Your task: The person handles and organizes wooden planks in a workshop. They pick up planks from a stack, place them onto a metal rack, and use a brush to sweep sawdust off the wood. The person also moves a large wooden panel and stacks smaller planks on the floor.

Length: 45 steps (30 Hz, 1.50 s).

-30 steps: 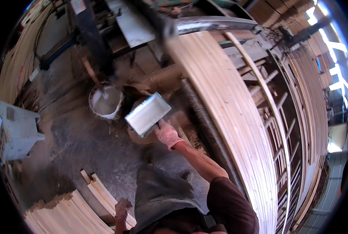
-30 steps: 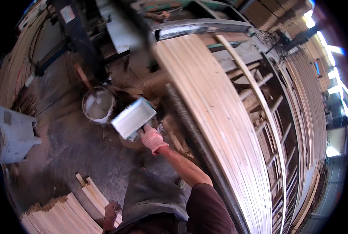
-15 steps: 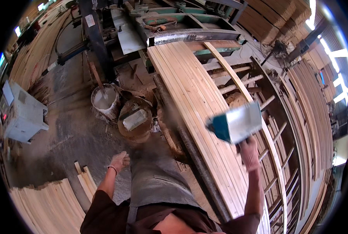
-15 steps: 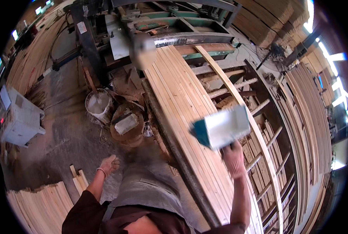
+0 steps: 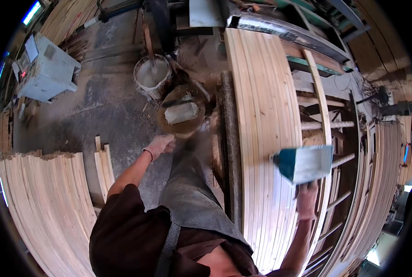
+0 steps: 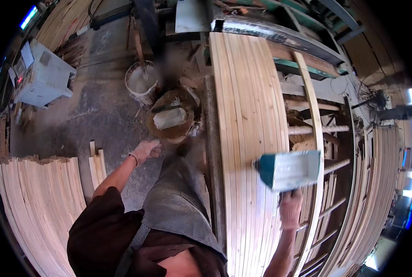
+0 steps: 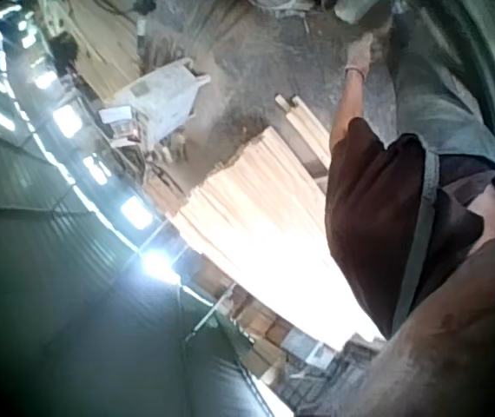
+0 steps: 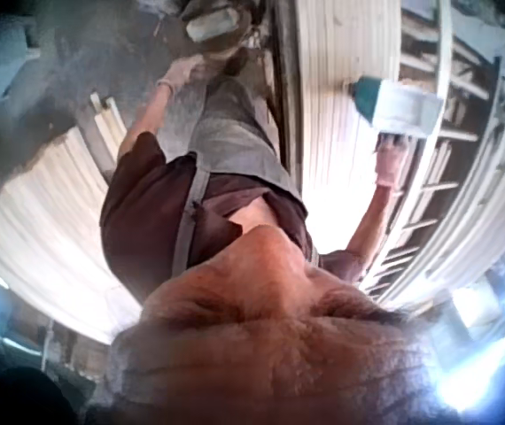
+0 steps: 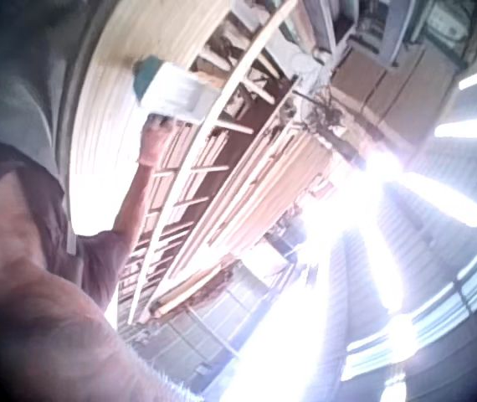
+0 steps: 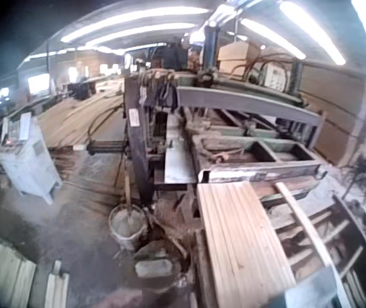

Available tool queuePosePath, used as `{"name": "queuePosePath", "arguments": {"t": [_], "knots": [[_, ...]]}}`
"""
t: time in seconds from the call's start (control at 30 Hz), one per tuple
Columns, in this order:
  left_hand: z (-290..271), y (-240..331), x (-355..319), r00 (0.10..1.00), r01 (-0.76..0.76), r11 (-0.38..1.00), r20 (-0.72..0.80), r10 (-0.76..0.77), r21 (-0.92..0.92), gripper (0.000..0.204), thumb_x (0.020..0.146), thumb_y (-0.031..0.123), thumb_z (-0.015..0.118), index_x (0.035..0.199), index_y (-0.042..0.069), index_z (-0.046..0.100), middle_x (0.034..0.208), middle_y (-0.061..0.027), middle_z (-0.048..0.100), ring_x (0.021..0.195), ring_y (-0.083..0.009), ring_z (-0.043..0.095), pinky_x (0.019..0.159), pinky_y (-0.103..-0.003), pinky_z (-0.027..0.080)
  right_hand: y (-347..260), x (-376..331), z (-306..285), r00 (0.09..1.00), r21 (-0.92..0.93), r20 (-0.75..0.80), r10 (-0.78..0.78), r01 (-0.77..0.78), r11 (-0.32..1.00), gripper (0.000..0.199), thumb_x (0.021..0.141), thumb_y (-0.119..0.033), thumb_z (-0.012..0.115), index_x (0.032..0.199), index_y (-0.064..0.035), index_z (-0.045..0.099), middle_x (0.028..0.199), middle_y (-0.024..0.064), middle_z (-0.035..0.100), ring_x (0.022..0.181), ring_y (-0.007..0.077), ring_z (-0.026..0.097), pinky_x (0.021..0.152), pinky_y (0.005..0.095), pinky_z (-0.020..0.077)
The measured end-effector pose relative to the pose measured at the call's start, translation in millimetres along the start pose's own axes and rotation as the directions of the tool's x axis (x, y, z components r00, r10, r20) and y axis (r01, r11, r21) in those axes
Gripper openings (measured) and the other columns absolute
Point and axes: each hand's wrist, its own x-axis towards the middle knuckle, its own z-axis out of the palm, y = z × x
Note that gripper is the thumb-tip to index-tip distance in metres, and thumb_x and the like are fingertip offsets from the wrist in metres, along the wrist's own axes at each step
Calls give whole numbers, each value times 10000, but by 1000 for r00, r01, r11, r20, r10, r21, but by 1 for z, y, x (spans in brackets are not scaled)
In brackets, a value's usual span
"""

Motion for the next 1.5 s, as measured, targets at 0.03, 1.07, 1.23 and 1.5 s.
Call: {"name": "queuePosePath", "arguments": {"t": [0.03,1.07,1.23,1.5], "knots": [[0,-14,10,1000,23,999,-3,-23,39,496,1008,466,610,1140,-4,696,980,-66,724,857,-188,692,789,-347,568,8,42,7,998,-71,38,-45,48,996,295,1032,-241,515,955,21,627,668,66,588,566,133,533,518,334,443],[75,267,184,867,34,704,370,332,-710,850,967,690,568,1438,-17,526,1371,-206,620,1157,-292,653,1018,-440,522,-139,209,49,975,-127,216,60,-32,991,446,1047,-394,517,887,16,593,636,43,562,521,113,542,460,310,465],[136,320,242,766,247,542,505,399,-803,879,995,724,449,1476,-11,493,1446,-196,587,1255,-324,606,1061,-441,496,-106,196,37,985,-50,118,127,-122,991,401,1048,-370,545,950,12,619,672,51,592,561,119,558,492,319,479],[209,310,303,758,-156,738,400,515,-656,720,1063,583,406,1502,15,469,1492,-155,551,1343,-279,533,1131,-409,439,-176,384,155,985,-252,-140,-102,64,966,405,1059,-379,512,1154,-6,641,1011,304,688,1004,523,631,818,528,510]]}}
